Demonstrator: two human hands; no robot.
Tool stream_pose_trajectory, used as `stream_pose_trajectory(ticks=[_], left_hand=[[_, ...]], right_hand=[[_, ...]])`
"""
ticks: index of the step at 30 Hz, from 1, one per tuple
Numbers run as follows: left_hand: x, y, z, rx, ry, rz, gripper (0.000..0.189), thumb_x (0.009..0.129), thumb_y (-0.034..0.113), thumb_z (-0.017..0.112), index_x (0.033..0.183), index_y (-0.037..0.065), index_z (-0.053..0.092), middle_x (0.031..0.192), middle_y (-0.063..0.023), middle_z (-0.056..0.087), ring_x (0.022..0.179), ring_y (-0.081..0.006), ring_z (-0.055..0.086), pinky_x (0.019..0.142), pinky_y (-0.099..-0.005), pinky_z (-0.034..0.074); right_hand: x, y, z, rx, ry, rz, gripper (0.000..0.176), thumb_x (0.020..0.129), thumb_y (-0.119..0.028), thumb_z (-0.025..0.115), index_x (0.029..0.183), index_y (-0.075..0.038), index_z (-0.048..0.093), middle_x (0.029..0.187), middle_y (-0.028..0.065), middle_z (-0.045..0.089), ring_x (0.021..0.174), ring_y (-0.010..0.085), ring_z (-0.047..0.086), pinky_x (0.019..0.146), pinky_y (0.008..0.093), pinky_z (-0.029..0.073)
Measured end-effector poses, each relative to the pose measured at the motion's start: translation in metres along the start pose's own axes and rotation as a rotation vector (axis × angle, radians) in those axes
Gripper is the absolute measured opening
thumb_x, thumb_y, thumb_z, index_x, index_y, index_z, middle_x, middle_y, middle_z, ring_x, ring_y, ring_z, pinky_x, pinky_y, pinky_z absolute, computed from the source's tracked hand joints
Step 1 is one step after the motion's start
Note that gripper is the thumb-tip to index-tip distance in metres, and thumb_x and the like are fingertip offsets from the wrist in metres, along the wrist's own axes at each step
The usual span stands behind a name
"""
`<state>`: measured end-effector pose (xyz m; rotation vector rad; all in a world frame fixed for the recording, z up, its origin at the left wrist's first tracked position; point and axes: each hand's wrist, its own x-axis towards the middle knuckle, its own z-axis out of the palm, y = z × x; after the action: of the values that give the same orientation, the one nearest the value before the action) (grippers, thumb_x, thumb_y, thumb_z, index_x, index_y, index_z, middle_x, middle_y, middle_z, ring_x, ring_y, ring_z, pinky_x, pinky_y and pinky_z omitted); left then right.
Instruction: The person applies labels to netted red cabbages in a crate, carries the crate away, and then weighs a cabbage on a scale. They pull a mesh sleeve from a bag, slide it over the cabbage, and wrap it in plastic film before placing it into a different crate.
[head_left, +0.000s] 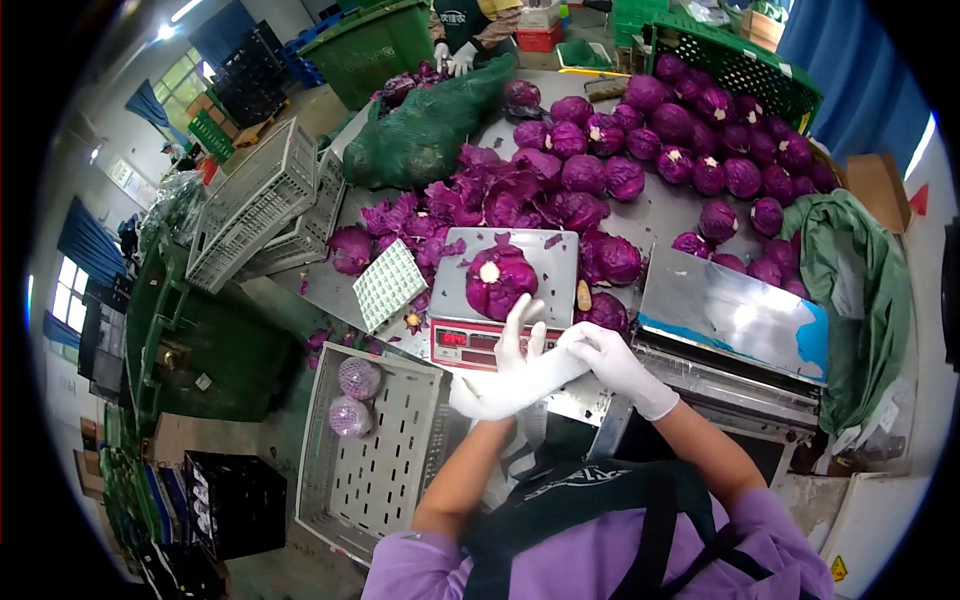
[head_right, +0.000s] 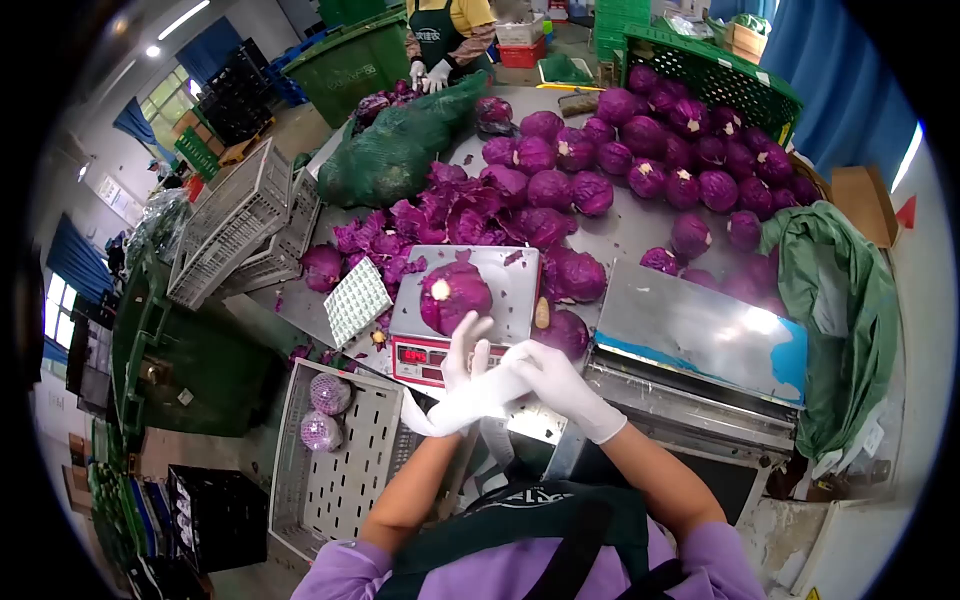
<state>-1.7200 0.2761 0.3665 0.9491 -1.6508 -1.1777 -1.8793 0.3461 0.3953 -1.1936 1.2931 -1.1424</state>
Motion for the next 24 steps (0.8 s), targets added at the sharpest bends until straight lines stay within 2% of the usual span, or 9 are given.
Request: stream_pose_trajectory(ticks=[5,7,13,15,17,19,21,23,24], left_hand=[[-0.029,-0.021,0.037,-0.921,-0.164,-0.181,0.058,0.102,0.045,0.040,0.142,0.004,0.036,0.133,-0.0122,0.052,0.115,-0.0186,0.052,0.100,-0.0321,0.040],[-0.038,0.001,0.044,-0.516,0.044,-0.181,0.055,0.103,0.043,0.037,0.141,0.003,0.036,0.134,-0.0123,0.050,0.122,-0.0198,0.047,0.106,-0.0341,0.035],[-0.028,0.075,0.029,-0.653,0.060,-0.154,0.048,0.107,0.030,0.025,0.140,-0.002,0.038,0.140,-0.0144,0.048,0.128,-0.0230,0.044,0.109,-0.0328,0.034],[-0.032,0.111,0.020,-0.166,0.074,0.037,0.052,0.107,0.033,0.027,0.140,-0.004,0.039,0.140,-0.0168,0.046,0.129,-0.0234,0.045,0.109,-0.0343,0.033],[-0.033,0.074,0.020,-0.235,0.074,0.056,0.052,0.107,0.033,0.027,0.140,-0.005,0.041,0.137,-0.0169,0.050,0.126,-0.0230,0.048,0.106,-0.0327,0.037],[-0.032,0.067,0.020,-0.831,0.149,-0.252,0.049,0.106,0.030,0.030,0.137,-0.004,0.046,0.132,-0.0174,0.054,0.123,-0.0223,0.052,0.102,-0.0313,0.041],[-0.038,0.080,0.023,-0.753,0.190,-0.252,0.047,0.106,0.029,0.029,0.128,-0.004,0.054,0.125,-0.0155,0.059,0.119,-0.0203,0.055,0.100,-0.0304,0.042],[-0.045,0.092,0.029,0.310,0.153,-0.128,0.043,0.106,0.027,0.031,0.118,-0.005,0.058,0.118,-0.0118,0.063,0.110,-0.0185,0.059,0.096,-0.0302,0.045],[-0.050,0.047,0.024,0.076,0.060,-0.136,0.036,0.106,0.025,0.037,0.108,-0.001,0.060,0.108,-0.0072,0.067,0.097,-0.0160,0.063,0.087,-0.0287,0.048]], right_hand=[[0.002,0.002,0.017,0.017,-0.034,-0.025,0.016,0.093,-0.011,0.059,0.105,-0.001,0.061,0.096,0.0056,0.064,0.093,0.0122,0.059,0.084,0.0280,0.047],[0.003,-0.003,0.032,0.071,0.139,-0.178,0.014,0.091,-0.009,0.061,0.103,-0.001,0.061,0.096,0.0057,0.063,0.092,0.0123,0.059,0.084,0.0281,0.047],[0.000,-0.012,0.041,0.071,0.239,-0.094,0.014,0.086,-0.004,0.066,0.099,-0.001,0.063,0.096,0.0079,0.063,0.090,0.0135,0.061,0.080,0.0272,0.048],[0.001,-0.016,0.044,0.062,0.295,-0.185,0.013,0.085,-0.001,0.066,0.098,0.000,0.065,0.096,0.0085,0.063,0.089,0.0140,0.061,0.080,0.0267,0.049],[0.001,-0.023,0.045,-0.006,0.352,-0.357,0.013,0.082,0.002,0.067,0.095,0.001,0.069,0.097,0.0086,0.063,0.089,0.0156,0.062,0.080,0.0266,0.049],[0.002,-0.032,0.043,-0.074,0.433,-0.440,0.012,0.081,0.006,0.066,0.092,0.003,0.068,0.099,0.0106,0.065,0.094,0.0171,0.062,0.084,0.0277,0.048],[0.003,-0.038,0.037,-0.103,0.473,-0.426,0.007,0.083,0.003,0.066,0.090,0.004,0.066,0.097,0.0110,0.066,0.093,0.0158,0.062,0.085,0.0271,0.048],[0.000,-0.045,0.036,-0.012,0.433,-0.372,0.009,0.092,-0.006,0.061,0.090,0.003,0.063,0.087,0.0073,0.065,0.085,0.0127,0.062,0.080,0.0250,0.048],[-0.004,-0.050,0.035,0.032,0.386,-0.279,0.015,0.095,-0.011,0.058,0.091,0.002,0.063,0.083,0.0049,0.063,0.081,0.0113,0.060,0.076,0.0243,0.047]])
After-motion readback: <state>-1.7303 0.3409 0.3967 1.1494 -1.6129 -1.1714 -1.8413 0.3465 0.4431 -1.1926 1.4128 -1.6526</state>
